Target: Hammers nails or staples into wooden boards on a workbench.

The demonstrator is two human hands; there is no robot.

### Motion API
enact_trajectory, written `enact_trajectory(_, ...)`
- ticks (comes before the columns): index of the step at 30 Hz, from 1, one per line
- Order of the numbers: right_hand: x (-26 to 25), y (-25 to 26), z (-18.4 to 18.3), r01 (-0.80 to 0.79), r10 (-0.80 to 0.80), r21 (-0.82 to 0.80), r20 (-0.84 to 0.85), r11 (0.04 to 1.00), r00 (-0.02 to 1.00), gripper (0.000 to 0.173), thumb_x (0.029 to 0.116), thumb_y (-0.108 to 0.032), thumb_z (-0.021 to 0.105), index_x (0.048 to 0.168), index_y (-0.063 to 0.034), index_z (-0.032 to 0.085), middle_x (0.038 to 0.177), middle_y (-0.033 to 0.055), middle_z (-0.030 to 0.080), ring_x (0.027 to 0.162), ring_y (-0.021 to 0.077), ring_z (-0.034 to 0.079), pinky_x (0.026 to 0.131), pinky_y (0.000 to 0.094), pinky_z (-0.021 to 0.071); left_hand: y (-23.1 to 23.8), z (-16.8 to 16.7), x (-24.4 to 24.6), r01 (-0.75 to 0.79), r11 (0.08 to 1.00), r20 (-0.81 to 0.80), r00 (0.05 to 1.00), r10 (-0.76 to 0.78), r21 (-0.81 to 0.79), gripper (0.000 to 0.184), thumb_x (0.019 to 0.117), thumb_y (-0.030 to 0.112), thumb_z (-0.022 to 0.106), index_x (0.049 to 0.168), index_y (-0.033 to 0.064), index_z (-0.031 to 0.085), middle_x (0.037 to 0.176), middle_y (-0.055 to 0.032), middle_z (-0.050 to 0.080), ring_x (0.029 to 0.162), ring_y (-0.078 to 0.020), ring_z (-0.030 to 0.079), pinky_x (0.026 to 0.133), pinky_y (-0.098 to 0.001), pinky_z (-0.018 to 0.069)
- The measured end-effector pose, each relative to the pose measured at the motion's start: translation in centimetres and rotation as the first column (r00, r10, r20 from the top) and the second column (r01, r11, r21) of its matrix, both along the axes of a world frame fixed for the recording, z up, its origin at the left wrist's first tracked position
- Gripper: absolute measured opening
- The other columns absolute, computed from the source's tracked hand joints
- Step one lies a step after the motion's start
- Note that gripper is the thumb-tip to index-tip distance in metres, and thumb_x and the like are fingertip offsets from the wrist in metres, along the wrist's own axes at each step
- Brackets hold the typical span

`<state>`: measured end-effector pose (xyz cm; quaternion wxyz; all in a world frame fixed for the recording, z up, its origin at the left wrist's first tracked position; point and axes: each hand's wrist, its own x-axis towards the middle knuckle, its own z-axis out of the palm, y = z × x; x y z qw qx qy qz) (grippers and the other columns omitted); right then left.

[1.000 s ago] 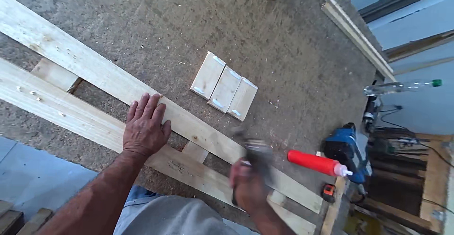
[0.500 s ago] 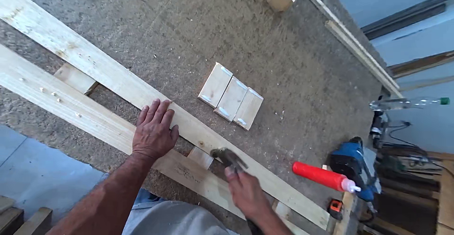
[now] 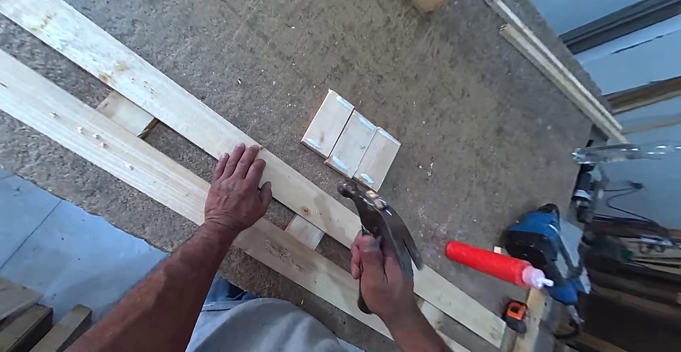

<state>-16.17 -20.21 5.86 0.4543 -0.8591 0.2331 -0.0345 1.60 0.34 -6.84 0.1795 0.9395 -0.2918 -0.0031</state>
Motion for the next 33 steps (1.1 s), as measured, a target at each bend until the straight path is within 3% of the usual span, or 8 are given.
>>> enact_trajectory(2, -0.7, 0.1, -2.2, -0.070, 0.065, -0.075, -0.066, 0.995, 0.996, 0.065, 0.1066, -0.059, 0.036, 0.104, -0.0010, 0.066, 0.070, 0.0041, 0.064, 0.059, 0.0141, 0.064, 0.057, 0.0356, 0.0576, 0.1, 0.0, 0.1, -0.002, 1.000, 0.006, 1.000, 0.002, 0.000, 0.050, 0.0962, 0.046, 0.049, 0.131, 0.0139, 0.066, 0.160, -0.0032, 0.045, 0.153, -0.0264, 0.035, 0.124, -0.0515, 0.0273)
enact_trajectory(4, -0.2, -0.1, -2.3, -0.207, 0.142, -0.103, -0.442, 0.973, 0.886, 0.059, 0.1072, -0.049, 0.039, 0.121, 0.0005, 0.068, 0.090, 0.0130, 0.072, 0.083, 0.0251, 0.072, 0.080, 0.0461, 0.0588, 0.2, -0.1, 0.0, 0.001, 1.000, 0.009, 1.000, -0.001, 0.008, 0.049, 0.0962, 0.046, 0.049, 0.130, 0.0140, 0.066, 0.160, -0.0029, 0.045, 0.153, -0.0261, 0.035, 0.124, -0.0511, 0.0274)
enact_trajectory(6, 0.6, -0.4, -0.8, -0.240, 0.155, -0.104, -0.509, 0.965, 0.846, 0.059, 0.1064, -0.052, 0.039, 0.118, -0.0015, 0.068, 0.086, 0.0110, 0.070, 0.079, 0.0247, 0.070, 0.075, 0.0463, 0.0580, 0.1, -0.1, 0.2, -0.003, 1.000, 0.016, 1.000, 0.003, 0.008, 0.048, 0.0959, 0.045, 0.049, 0.128, 0.0138, 0.067, 0.160, -0.0031, 0.047, 0.152, -0.0261, 0.036, 0.124, -0.0510, 0.0285)
enact_trajectory(10, -3.1, 0.2, -3.4, -0.082, 0.065, -0.113, -0.147, 0.990, 0.987, 0.071, 0.1042, -0.065, 0.035, 0.108, -0.0024, 0.067, 0.069, 0.0029, 0.062, 0.056, 0.0132, 0.061, 0.052, 0.0369, 0.0566, -0.2, -0.1, -0.2, -0.023, 1.000, -0.002, 1.000, 0.023, -0.003, 0.048, 0.0960, 0.045, 0.051, 0.129, 0.0148, 0.067, 0.159, -0.0035, 0.046, 0.152, -0.0269, 0.035, 0.123, -0.0531, 0.0304)
enact_trajectory(14, -2.3, -1.4, -3.6, -0.229, 0.153, -0.115, -0.460, 0.967, 0.875, 0.071, 0.1053, -0.059, 0.035, 0.122, 0.0028, 0.066, 0.079, 0.0175, 0.069, 0.069, 0.0331, 0.070, 0.067, 0.0575, 0.0582, -0.5, 0.4, -0.1, -0.050, 0.999, 0.012, 0.999, 0.050, -0.001, 0.046, 0.0959, 0.044, 0.053, 0.128, 0.0154, 0.069, 0.158, -0.0039, 0.048, 0.151, -0.0276, 0.037, 0.122, -0.0530, 0.0320)
enact_trajectory(19, -0.9, -0.3, 0.3, -0.230, 0.212, 0.038, -0.553, 0.972, 0.805, 0.065, 0.1066, -0.054, 0.037, 0.106, 0.0037, 0.066, 0.073, 0.0136, 0.066, 0.062, 0.0291, 0.068, 0.062, 0.0512, 0.0589, -0.4, 1.2, -0.3, -0.010, 1.000, -0.047, 0.999, 0.009, -0.025, 0.041, 0.0987, 0.042, 0.052, 0.126, 0.0161, 0.069, 0.159, -0.0028, 0.047, 0.152, -0.0254, 0.037, 0.124, -0.0506, 0.0293)
enact_trajectory(25, 1.6, 8.1, 3.7, -0.078, 0.169, 0.178, -0.584, 0.981, 0.794, 0.056, 0.1053, -0.053, 0.043, 0.116, -0.0026, 0.064, 0.072, 0.0074, 0.065, 0.057, 0.0233, 0.065, 0.056, 0.0453, 0.0584, 6.8, 4.0, 1.1, 0.055, 0.807, -0.102, 0.985, -0.141, -0.588, 0.025, 0.1022, 0.018, 0.056, 0.113, 0.0054, 0.074, 0.136, -0.0107, 0.067, 0.140, -0.0264, 0.053, 0.118, -0.0441, 0.0444)
enact_trajectory(33, 13.6, 15.7, 6.2, -0.190, 0.244, 0.156, -0.521, 0.969, 0.818, 0.058, 0.1047, -0.061, 0.037, 0.107, -0.0097, 0.064, 0.070, -0.0016, 0.060, 0.055, 0.0133, 0.061, 0.049, 0.0352, 0.0555, 20.8, 1.4, 14.1, 0.009, 0.997, -0.059, 0.998, -0.013, -0.081, 0.052, 0.1001, 0.052, 0.051, 0.128, 0.0118, 0.068, 0.152, -0.0154, 0.053, 0.150, -0.0397, 0.036, 0.123, -0.0613, 0.0263)
